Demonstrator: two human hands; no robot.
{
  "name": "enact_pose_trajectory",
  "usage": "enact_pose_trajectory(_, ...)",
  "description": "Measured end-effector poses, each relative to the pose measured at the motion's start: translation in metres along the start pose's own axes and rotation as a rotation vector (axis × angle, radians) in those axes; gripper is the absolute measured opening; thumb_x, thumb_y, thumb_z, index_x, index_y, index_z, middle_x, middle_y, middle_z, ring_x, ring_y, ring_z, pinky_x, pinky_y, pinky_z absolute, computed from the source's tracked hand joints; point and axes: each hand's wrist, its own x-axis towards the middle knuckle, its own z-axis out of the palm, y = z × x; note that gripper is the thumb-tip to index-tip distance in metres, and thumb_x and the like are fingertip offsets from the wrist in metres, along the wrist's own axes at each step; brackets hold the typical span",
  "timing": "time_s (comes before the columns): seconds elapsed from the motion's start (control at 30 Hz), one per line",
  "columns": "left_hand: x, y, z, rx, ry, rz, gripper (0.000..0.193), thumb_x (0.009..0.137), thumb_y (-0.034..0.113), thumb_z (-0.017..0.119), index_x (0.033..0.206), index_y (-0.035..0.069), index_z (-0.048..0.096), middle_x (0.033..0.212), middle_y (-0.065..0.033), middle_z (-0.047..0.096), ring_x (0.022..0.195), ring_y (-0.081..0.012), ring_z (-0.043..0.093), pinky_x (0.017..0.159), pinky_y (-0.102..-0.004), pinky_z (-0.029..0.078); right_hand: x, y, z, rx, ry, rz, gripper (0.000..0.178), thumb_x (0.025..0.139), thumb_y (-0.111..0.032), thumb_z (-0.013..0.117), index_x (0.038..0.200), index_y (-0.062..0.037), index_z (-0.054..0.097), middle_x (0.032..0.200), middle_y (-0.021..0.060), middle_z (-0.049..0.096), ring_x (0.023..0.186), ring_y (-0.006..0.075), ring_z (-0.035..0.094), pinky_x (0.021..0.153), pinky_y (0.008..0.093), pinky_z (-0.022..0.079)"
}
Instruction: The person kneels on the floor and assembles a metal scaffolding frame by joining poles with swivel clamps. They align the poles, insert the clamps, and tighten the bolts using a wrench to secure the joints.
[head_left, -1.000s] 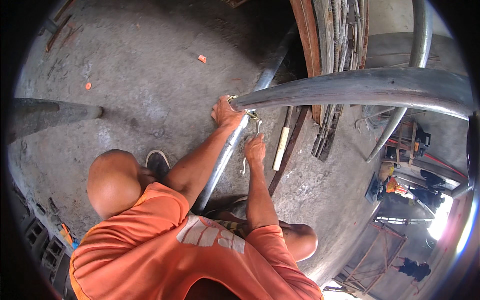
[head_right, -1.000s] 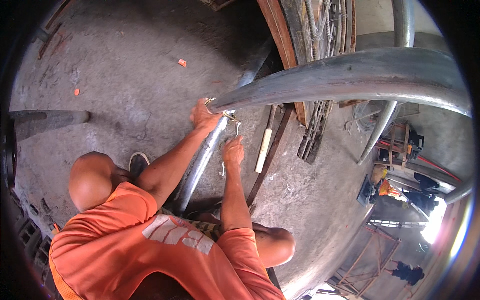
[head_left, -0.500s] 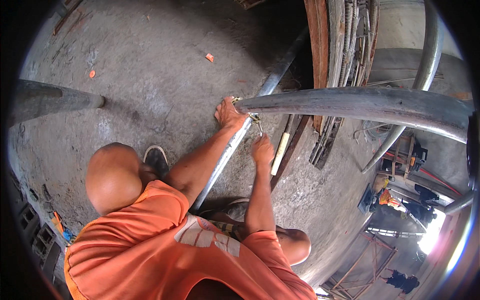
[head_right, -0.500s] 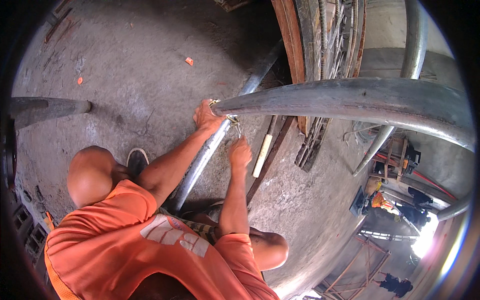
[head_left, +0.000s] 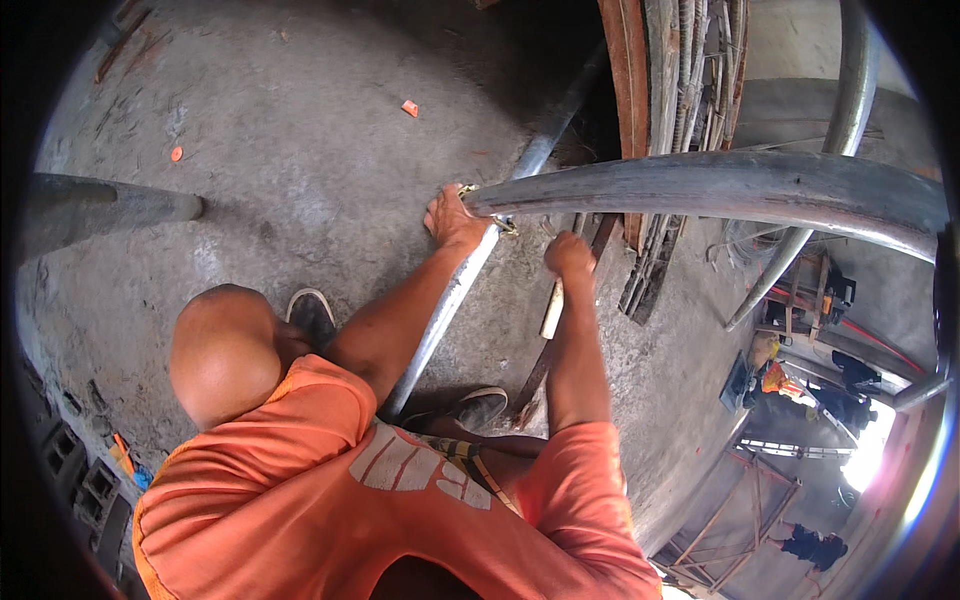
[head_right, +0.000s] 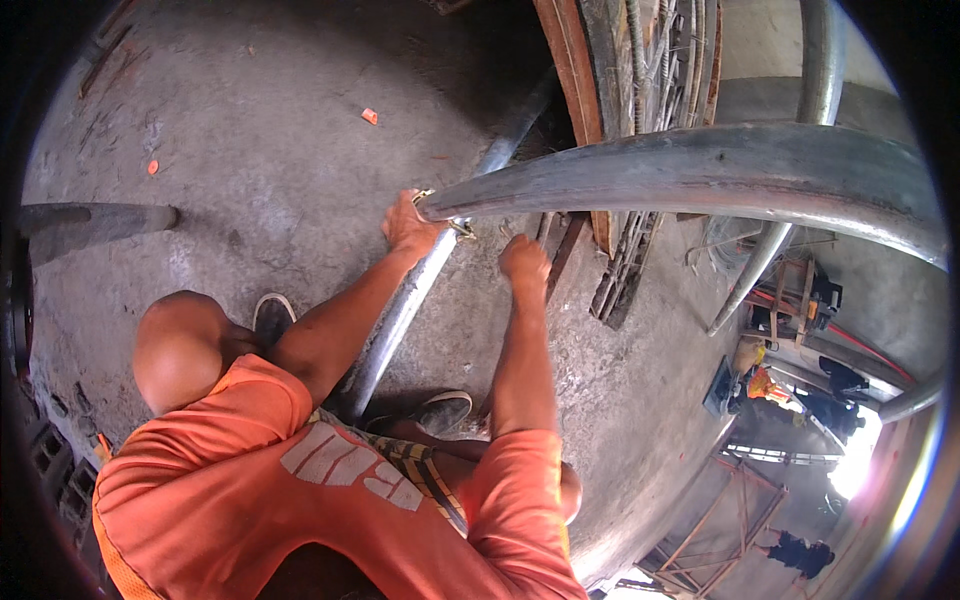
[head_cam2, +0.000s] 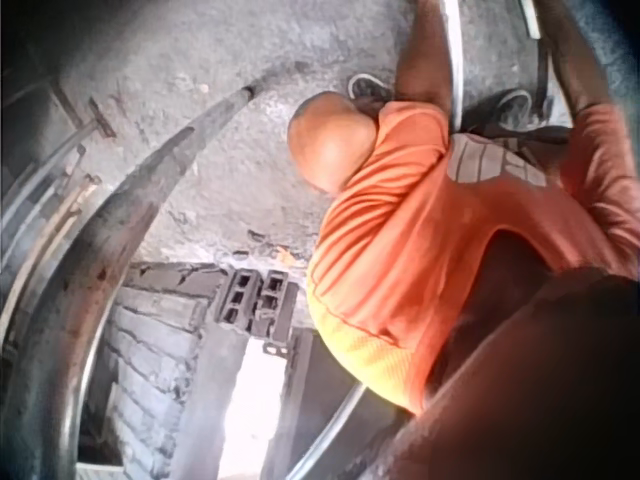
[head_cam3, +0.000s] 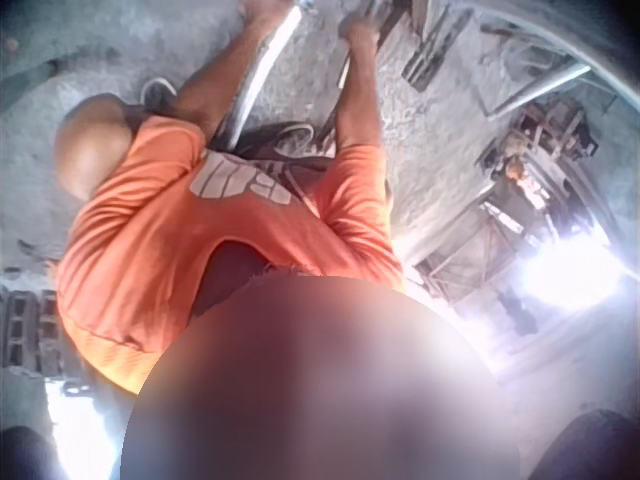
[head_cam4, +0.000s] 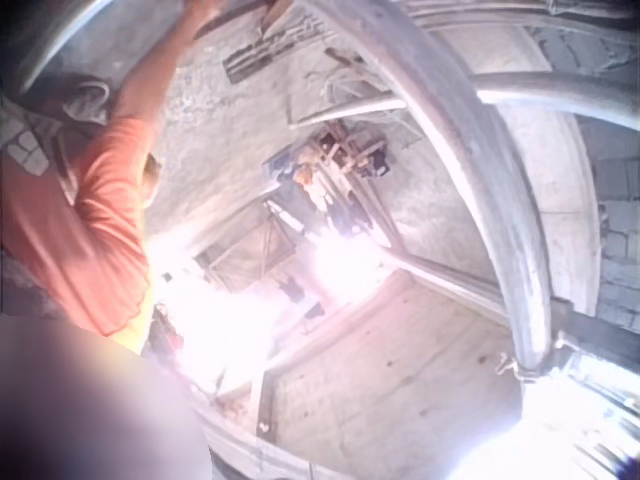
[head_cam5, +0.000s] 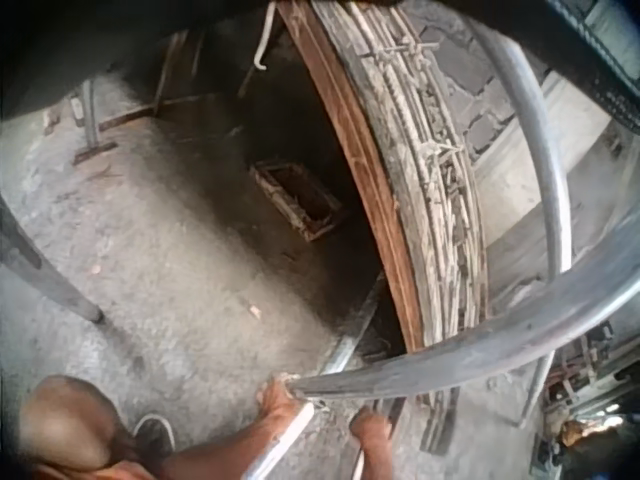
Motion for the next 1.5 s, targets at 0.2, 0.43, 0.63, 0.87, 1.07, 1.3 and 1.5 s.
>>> enact_pose_trajectory(0.2, 0.0, -0.001, 0.004, -0.022, 0.027, -0.011, 0.088, 0.066, 0.038, 0.092, 0.136, 0.006, 0.049, 0.136, -0.0166, 0.056, 0.135, -0.0356, 0.044, 0.113, -0.0489, 0.031, -0.054, -0.025, 0.112, 0.323, 0.178, 0.098, 0.04, 0.098, -0.028, 0.052, 0.124, 0.0023, 0.049, 0.094, 0.0338, 0.07, 0.091, 0.0503, 0.069, 0.082, 0.0585, 0.055)
enact_pose_trajectory(0.43, 0.0, 0.0, 0.003, 0.003, 0.038, -0.005, 0.088, 0.067, 0.038, 0.092, 0.137, 0.007, 0.049, 0.137, -0.0164, 0.056, 0.135, -0.0347, 0.045, 0.113, -0.0479, 0.032, -0.078, -0.076, 0.1, 0.422, 0.21, 0.193, 0.035, 0.098, -0.025, 0.056, 0.125, -0.0022, 0.049, 0.092, 0.0321, 0.07, 0.088, 0.0503, 0.07, 0.078, 0.0596, 0.055)
enact_pose_trajectory(0.63, 0.001, -0.001, 0.004, 0.002, 0.03, -0.013, 0.089, 0.067, 0.038, 0.092, 0.138, 0.007, 0.048, 0.137, -0.0162, 0.056, 0.135, -0.0345, 0.044, 0.113, -0.0476, 0.032, -0.078, -0.054, 0.105, 0.362, 0.303, 0.108, 0.028, 0.099, -0.025, 0.054, 0.116, -0.0033, 0.059, 0.099, 0.0268, 0.072, 0.087, 0.0485, 0.07, 0.076, 0.0603, 0.054)
enact_pose_trajectory(0.87, 0.002, -0.002, 0.003, -0.007, -0.025, -0.031, 0.088, 0.068, 0.039, 0.091, 0.138, 0.008, 0.048, 0.136, -0.0158, 0.056, 0.133, -0.0352, 0.045, 0.113, -0.0476, 0.032, 0.039, -0.025, -0.019, -0.125, -0.555, -0.167, 0.021, 0.09, -0.014, 0.06, 0.094, 0.0001, 0.074, 0.096, 0.0221, 0.074, 0.087, 0.0377, 0.074, 0.078, 0.0518, 0.057)
enact_pose_trajectory(1.07, -0.001, 0.004, -0.004, -0.016, -0.034, -0.047, 0.084, 0.069, 0.038, 0.09, 0.135, 0.006, 0.049, 0.134, -0.016, 0.056, 0.132, -0.0354, 0.046, 0.112, -0.0478, 0.032, 0.04, -0.029, -0.033, -0.467, 0.034, -0.534, 0.028, 0.09, -0.016, 0.061, 0.109, 0.0021, 0.072, 0.114, 0.024, 0.072, 0.107, 0.0363, 0.071, 0.089, 0.0473, 0.057)
enact_pose_trajectory(1.3, -0.002, 0.001, 0.001, 0.015, 0.025, 0.008, 0.087, 0.068, 0.038, 0.091, 0.136, 0.006, 0.047, 0.133, -0.0165, 0.057, 0.131, -0.0357, 0.047, 0.113, -0.0475, 0.032, -0.015, 0.009, 0.025, 0.023, 0.086, 0.05, 0.036, 0.097, -0.028, 0.047, 0.121, -0.0022, 0.055, 0.107, 0.024, 0.073, 0.101, 0.0462, 0.07, 0.091, 0.0538, 0.056)
enact_pose_trajectory(1.5, 0.002, -0.001, 0.004, -0.008, 0.038, -0.013, 0.09, 0.066, 0.038, 0.092, 0.138, 0.007, 0.048, 0.135, -0.0166, 0.056, 0.133, -0.0352, 0.046, 0.113, -0.0481, 0.031, -0.063, -0.032, 0.111, 0.386, 0.181, 0.047, 0.035, 0.094, -0.02, 0.057, 0.124, -0.0044, 0.046, 0.101, 0.0305, 0.071, 0.095, 0.05, 0.069, 0.086, 0.0587, 0.054)
